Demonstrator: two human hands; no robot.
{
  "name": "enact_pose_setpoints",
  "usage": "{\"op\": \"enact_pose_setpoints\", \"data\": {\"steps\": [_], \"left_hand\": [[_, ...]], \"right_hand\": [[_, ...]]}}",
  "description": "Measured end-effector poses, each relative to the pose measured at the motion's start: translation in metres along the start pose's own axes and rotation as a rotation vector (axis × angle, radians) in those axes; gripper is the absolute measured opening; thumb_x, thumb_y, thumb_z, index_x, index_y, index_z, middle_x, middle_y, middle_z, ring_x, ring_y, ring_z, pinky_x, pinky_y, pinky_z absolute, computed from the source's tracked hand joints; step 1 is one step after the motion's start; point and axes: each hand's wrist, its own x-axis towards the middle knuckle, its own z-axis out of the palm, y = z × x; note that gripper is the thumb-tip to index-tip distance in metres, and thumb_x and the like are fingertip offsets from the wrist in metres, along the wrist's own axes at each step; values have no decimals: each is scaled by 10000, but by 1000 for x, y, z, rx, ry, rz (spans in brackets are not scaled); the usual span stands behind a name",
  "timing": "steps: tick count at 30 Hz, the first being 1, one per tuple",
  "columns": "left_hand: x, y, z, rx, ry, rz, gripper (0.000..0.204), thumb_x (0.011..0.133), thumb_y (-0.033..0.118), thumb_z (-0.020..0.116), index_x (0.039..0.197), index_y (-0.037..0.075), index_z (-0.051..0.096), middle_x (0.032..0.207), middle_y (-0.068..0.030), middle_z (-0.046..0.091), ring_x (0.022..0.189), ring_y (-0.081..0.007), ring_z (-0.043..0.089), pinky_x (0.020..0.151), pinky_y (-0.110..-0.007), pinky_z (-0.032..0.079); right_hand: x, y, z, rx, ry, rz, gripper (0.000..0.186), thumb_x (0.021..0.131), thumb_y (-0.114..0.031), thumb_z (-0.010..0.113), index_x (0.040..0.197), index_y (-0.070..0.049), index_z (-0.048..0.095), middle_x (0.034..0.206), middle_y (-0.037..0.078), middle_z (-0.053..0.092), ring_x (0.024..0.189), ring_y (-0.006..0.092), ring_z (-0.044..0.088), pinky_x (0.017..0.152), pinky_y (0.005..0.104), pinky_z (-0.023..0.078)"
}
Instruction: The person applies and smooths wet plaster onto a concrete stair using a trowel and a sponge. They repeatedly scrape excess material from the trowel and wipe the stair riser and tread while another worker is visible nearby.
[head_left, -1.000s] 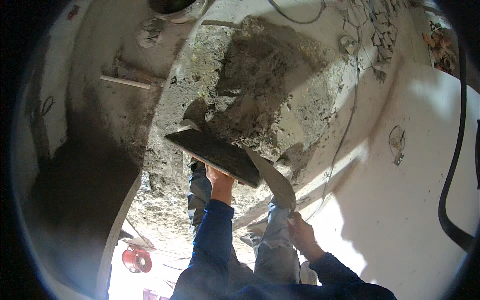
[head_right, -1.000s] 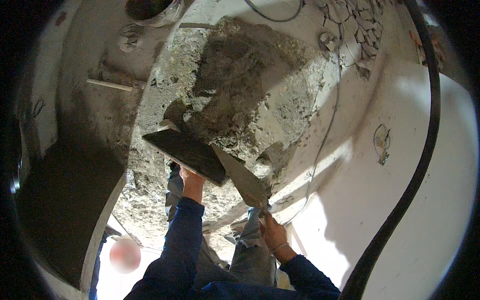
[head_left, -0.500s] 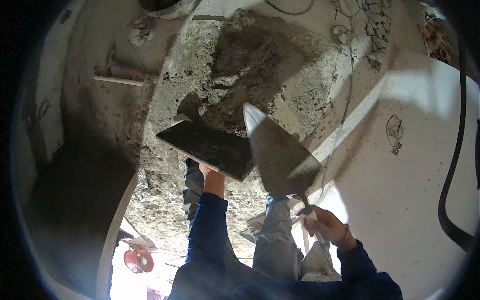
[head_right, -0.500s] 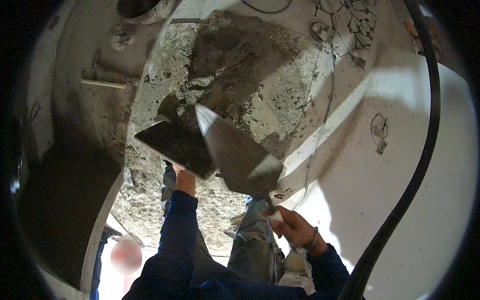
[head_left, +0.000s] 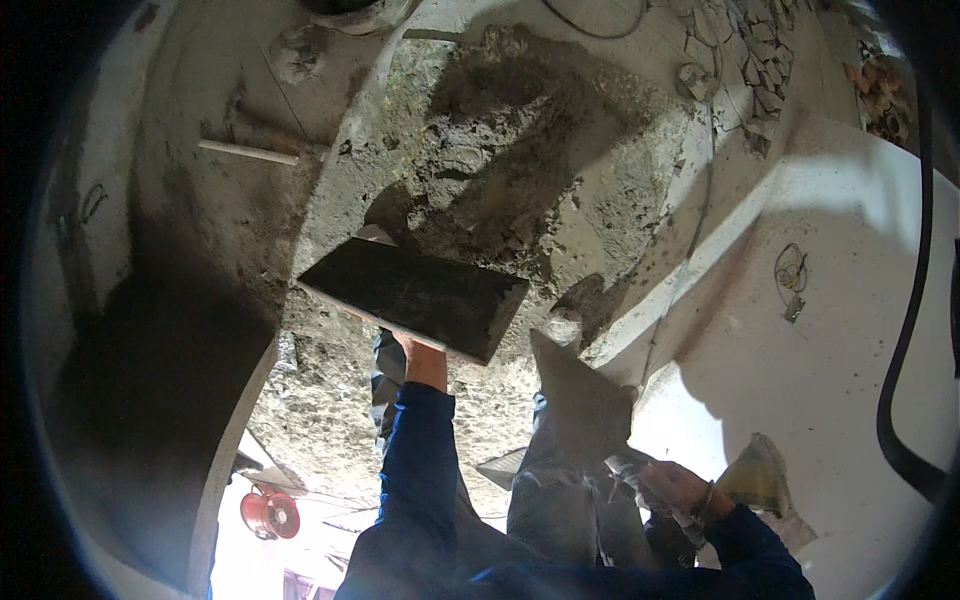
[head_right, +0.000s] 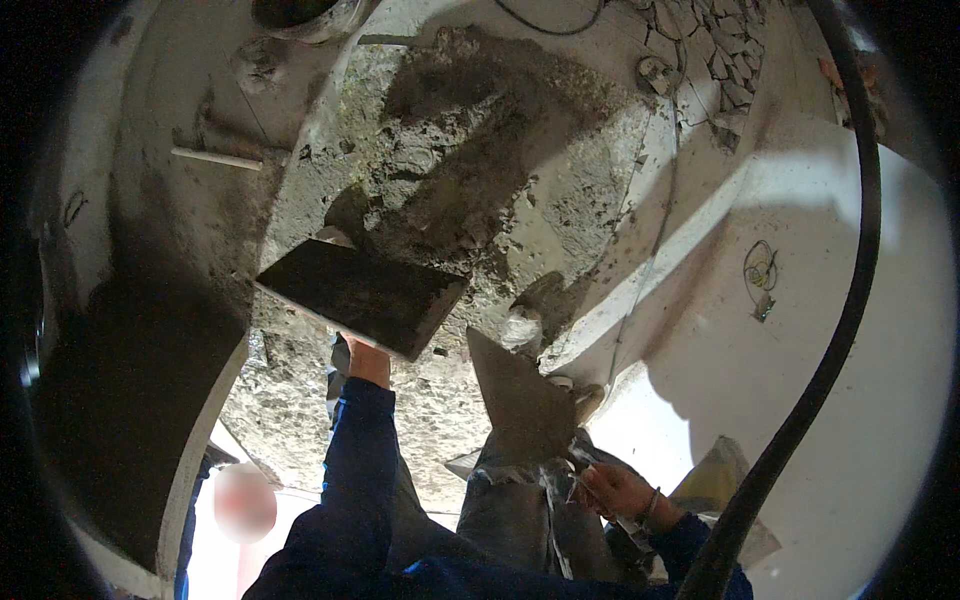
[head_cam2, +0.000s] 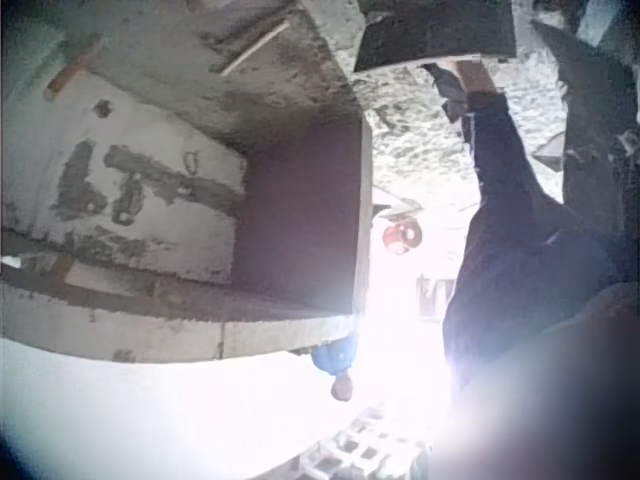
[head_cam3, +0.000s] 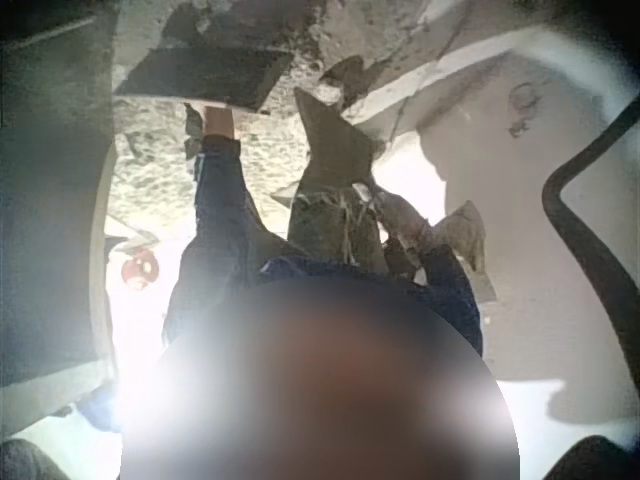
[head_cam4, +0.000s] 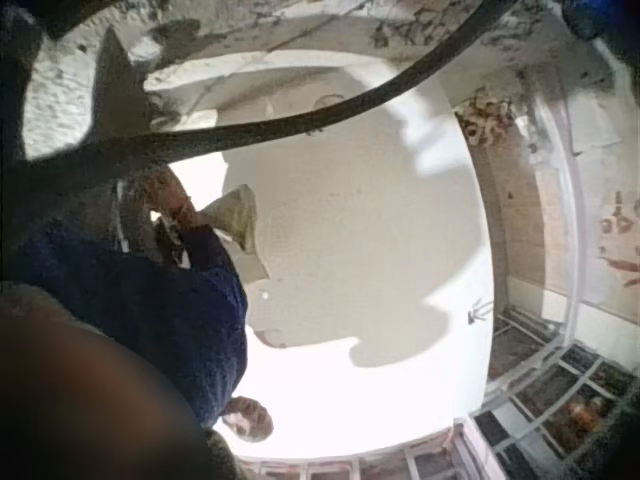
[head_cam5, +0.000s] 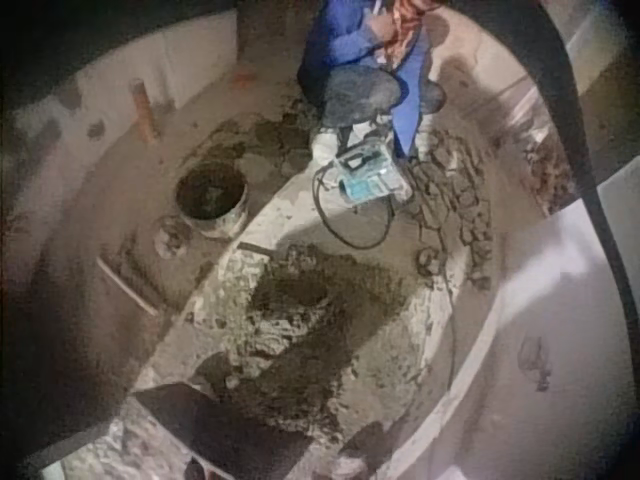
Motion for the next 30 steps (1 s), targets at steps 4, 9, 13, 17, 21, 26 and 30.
{"op": "enact_pose_setpoints", "data": {"steps": [4, 9, 13, 17, 21, 26, 30], "left_hand": [[13, -1, -19, -45, -242, 6, 503, 986, 463, 401, 1283, 86, 555, 1283, -68, 606, 1130, -308, 583, 971, -460, 479], [35, 16, -41, 704, -528, 393, 599, 970, 565, 352, 1261, 99, 590, 1263, -99, 612, 1106, -330, 586, 954, -480, 482], [18, 5, -24, -136, -139, -22, 593, 980, 549, 336, 1241, 89, 604, 1224, -128, 626, 1063, -341, 605, 908, -474, 517], [10, 6, -8, 3, -176, 50, 547, 979, 501, 402, 1321, 98, 539, 1325, -67, 583, 1181, -287, 558, 1013, -457, 446], [12, 18, -18, -25, -199, 19, 526, 987, 502, 366, 1249, 106, 593, 1242, -87, 626, 1104, -318, 591, 967, -484, 475], [12, 13, -17, 56, -113, 54, 499, 986, 480, 388, 1229, 102, 604, 1237, -88, 630, 1101, -321, 589, 989, -486, 453], [7, 15, 0, -114, -320, -72, 474, 954, 474, 455, 1223, 120, 618, 1228, -76, 642, 1092, -304, 602, 928, -462, 500]], "right_hand": [[2, -13, 8, -704, 546, -393, 331, 951, -350, 576, 961, -28, 499, 657, 180, 615, 582, 359, 638, 482, 433, 487], [17, -28, 14, -953, 781, -555, 316, 864, -316, 705, 868, -62, 517, 662, 155, 606, 580, 338, 630, 483, 433, 490], [60, -42, -4, -1009, 829, -475, 294, 908, -321, 642, 900, -55, 515, 672, 157, 626, 582, 342, 641, 492, 431, 508], [117, -59, -28, -1060, 882, -314, 320, 950, -339, 570, 997, -31, 496, 668, 187, 637, 603, 376, 647, 504, 467, 507], [106, -45, 3, -749, 802, -409, 336, 943, -299, 579, 1057, -7, 460, 598, 185, 590, 540, 406, 599, 477, 494, 461], [73, -27, 71, -582, 780, -496, 329, 902, -356, 636, 951, -46, 540, 716, 190, 638, 674, 376, 660, 566, 456, 520], [108, -22, 85, -527, 836, -518, 309, 899, -327, 639, 922, -51, 504, 669, 192, 614, 649, 410, 634, 569, 499, 497]]}}
